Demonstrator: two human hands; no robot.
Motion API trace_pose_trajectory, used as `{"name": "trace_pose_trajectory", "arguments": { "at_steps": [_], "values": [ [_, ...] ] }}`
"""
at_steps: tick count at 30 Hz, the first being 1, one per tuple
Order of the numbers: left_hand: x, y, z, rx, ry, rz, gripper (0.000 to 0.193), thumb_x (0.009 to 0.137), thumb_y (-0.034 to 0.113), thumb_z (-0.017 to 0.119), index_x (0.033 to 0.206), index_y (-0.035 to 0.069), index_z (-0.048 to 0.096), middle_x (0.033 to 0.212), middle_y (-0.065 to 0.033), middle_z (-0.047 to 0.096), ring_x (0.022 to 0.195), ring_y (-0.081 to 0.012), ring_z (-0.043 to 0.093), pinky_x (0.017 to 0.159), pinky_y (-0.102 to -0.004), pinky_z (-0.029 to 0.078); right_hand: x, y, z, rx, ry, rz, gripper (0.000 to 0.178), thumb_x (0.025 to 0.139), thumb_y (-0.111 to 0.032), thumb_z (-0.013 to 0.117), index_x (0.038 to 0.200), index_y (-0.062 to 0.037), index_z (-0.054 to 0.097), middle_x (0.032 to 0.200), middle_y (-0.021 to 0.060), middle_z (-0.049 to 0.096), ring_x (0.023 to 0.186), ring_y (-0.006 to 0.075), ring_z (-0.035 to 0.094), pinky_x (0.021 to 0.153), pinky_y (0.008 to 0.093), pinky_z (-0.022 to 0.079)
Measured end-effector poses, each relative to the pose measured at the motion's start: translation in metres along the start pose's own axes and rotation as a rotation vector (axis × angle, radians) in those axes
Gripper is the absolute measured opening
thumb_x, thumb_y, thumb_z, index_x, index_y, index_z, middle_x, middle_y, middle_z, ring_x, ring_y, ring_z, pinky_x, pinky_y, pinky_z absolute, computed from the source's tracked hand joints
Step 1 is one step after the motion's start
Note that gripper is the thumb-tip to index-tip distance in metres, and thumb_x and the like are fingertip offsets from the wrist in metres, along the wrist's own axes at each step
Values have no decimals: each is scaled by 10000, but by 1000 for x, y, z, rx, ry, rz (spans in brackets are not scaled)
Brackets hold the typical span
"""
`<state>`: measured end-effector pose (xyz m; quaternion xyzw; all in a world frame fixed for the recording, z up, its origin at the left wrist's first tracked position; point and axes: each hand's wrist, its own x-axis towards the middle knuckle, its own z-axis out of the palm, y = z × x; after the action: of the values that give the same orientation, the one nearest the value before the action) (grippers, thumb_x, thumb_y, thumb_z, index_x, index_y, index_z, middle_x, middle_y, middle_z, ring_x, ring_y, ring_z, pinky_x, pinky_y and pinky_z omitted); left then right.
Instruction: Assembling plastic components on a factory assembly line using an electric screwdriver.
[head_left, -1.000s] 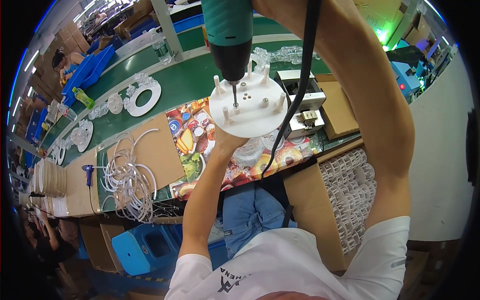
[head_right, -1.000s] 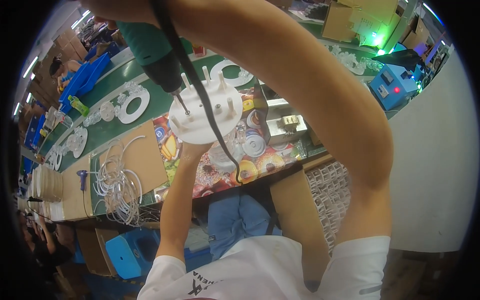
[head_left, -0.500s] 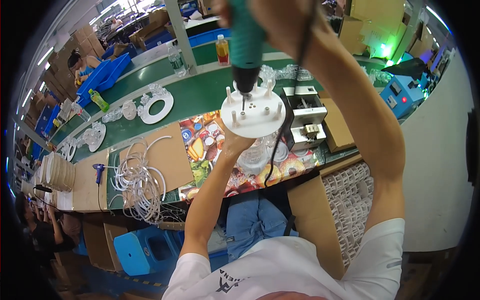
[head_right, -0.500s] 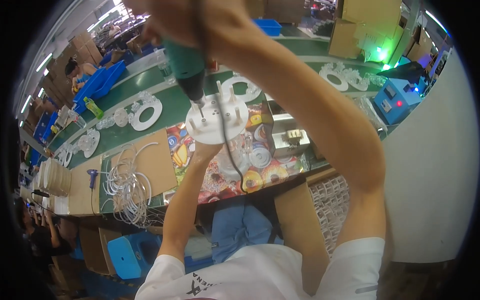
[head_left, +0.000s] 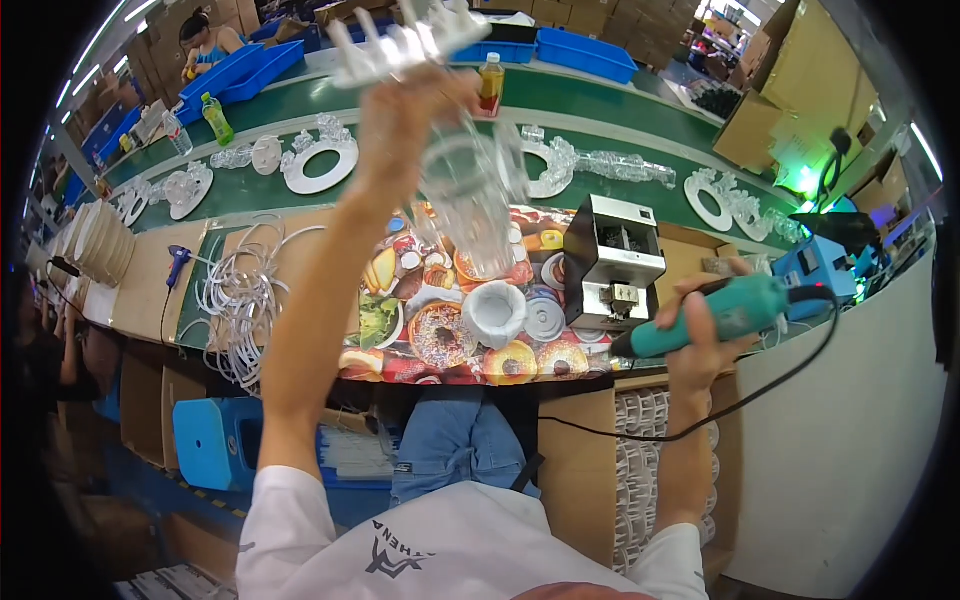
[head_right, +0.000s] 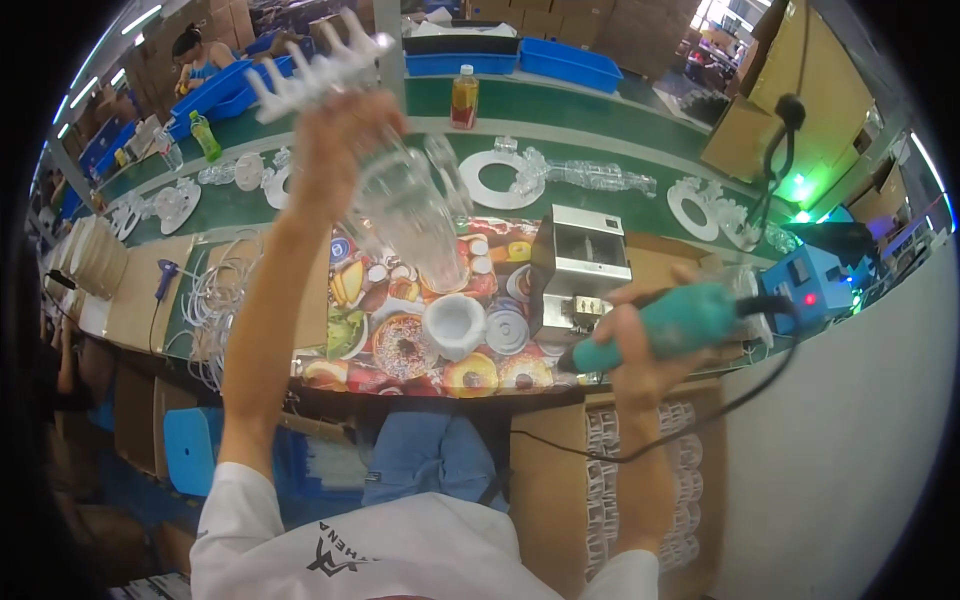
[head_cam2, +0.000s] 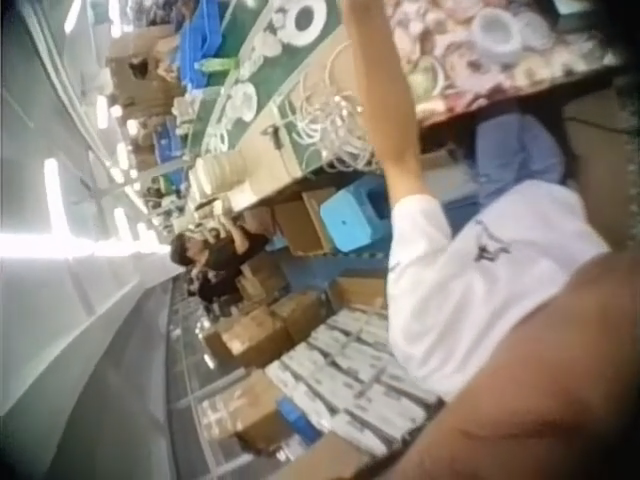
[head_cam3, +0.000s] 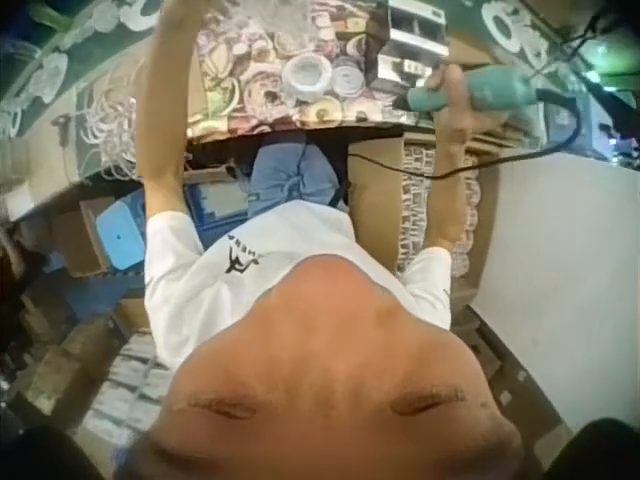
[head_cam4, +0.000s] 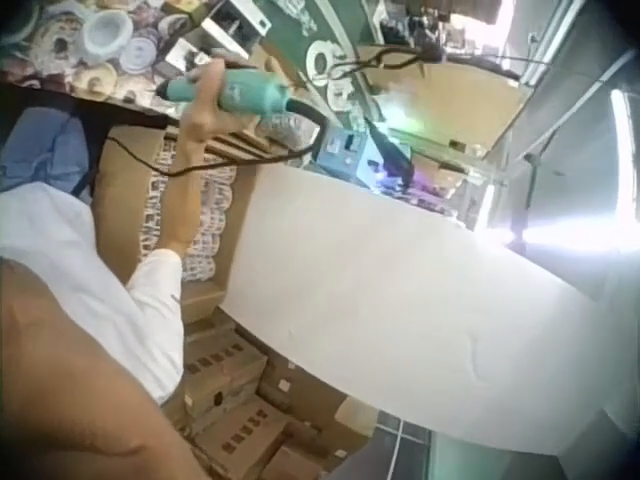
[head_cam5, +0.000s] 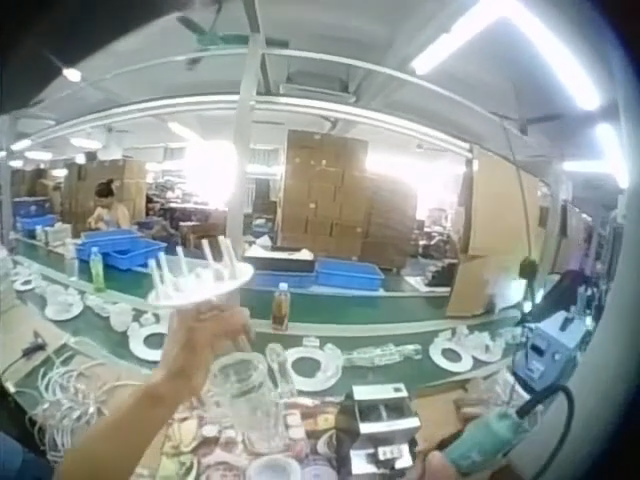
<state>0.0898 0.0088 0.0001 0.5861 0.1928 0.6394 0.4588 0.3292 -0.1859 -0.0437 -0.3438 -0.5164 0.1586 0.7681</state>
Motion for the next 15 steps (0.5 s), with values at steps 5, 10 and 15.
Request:
{"name": "trace_pose_trajectory", "arguments": {
  "at_steps": [5, 10, 15],
  "values": [
    [53, -11, -16, 286, -33, 195, 244, 767, 155, 653, 977, 32, 630, 844, -58, 651, 810, -163, 606, 782, -287, 461, -1, 13, -4, -86, -233, 264, 583, 725, -3, 655, 1231, -10, 366, 869, 157, 597, 584, 174, 574, 554, 303, 500],
    [92, -112, -24, 807, -185, 500, 252, 735, 102, 653, 980, 40, 651, 933, -114, 664, 852, -236, 626, 776, -336, 487, 10, 35, 3, -29, -328, 397, 631, 704, -42, 729, 1220, -25, 366, 967, 157, 588, 758, 217, 616, 679, 344, 525],
    [106, -234, -69, 1299, -508, 622, 312, 731, 47, 594, 1036, 83, 539, 940, -148, 575, 949, -321, 552, 890, -433, 377, 27, 48, 4, 11, -419, 468, 693, 675, -83, 782, 1231, -79, 368, 1062, 137, 557, 978, 267, 579, 834, 410, 520]
  ]
}}
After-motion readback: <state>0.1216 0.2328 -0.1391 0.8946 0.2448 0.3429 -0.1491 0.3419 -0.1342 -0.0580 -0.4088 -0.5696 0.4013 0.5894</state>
